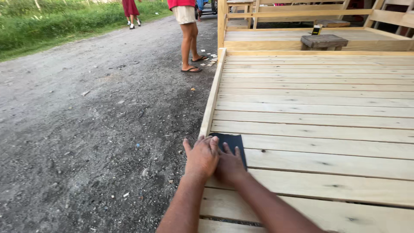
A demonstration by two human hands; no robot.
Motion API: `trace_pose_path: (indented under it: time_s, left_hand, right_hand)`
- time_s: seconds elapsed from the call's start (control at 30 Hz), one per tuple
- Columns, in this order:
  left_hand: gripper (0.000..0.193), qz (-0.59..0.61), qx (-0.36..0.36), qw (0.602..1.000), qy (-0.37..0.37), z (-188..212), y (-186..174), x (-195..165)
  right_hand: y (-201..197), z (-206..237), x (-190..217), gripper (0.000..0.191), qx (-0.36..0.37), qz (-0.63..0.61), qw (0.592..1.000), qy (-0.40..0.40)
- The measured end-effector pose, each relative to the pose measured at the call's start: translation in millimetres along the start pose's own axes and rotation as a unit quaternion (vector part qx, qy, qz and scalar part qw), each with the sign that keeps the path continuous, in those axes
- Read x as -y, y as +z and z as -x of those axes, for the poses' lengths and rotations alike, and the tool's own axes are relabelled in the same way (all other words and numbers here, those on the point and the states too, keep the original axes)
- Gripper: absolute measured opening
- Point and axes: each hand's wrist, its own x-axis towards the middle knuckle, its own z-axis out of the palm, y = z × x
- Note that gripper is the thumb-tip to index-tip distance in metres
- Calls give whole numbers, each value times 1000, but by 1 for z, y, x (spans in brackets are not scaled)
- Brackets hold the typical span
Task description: The person sands the slatted surface of a large wooden bed frame using a sheet of sandpaper held by hand, rubbing back and forth across the planks while steadying the frame with the other hand. The person works progressively along the surface toward the far edge, with another worker sanding the opposite side.
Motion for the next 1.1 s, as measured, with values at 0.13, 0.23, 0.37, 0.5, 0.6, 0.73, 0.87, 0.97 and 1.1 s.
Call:
trace_pose_path:
  time_s: [0.13,0.23,0.37,0.5,0.6,0.73,0.87,0.97,1.1]
  left_hand:
    - [61,9,-1,1000,-6,1,3,2]
    - [60,0,3,1000,-11,0,5,1]
    - [59,-3,-4,1000,-7,-2,6,-1]
    - [59,-17,9,1000,-1,-2,7,0]
    - [59,-39,20,999,-2,-2,8,3]
    - [59,-27,22,999,0,-2,7,8]
    - [59,-44,40,998,-9,-2,8,8]
    - [59,-62,49,997,1,-4,10,6]
    - [60,-103,60,993,14,-5,11,4]
  right_hand:
    - [-14,31,-43,47,103,19,988,111]
    - [-44,91,-148,59,-13,33,975,220]
    - [-79,147,-231,55,18,108,935,337]
    - [-50,106,-143,41,-80,97,972,199]
    - [-2,59,-37,40,-50,56,997,6]
    - [4,53,-26,48,2,4,999,48]
    - [-53,120,-153,44,-57,70,977,192]
    - [-82,161,-227,53,29,98,935,340]
    - [-49,127,-175,49,47,173,936,304]
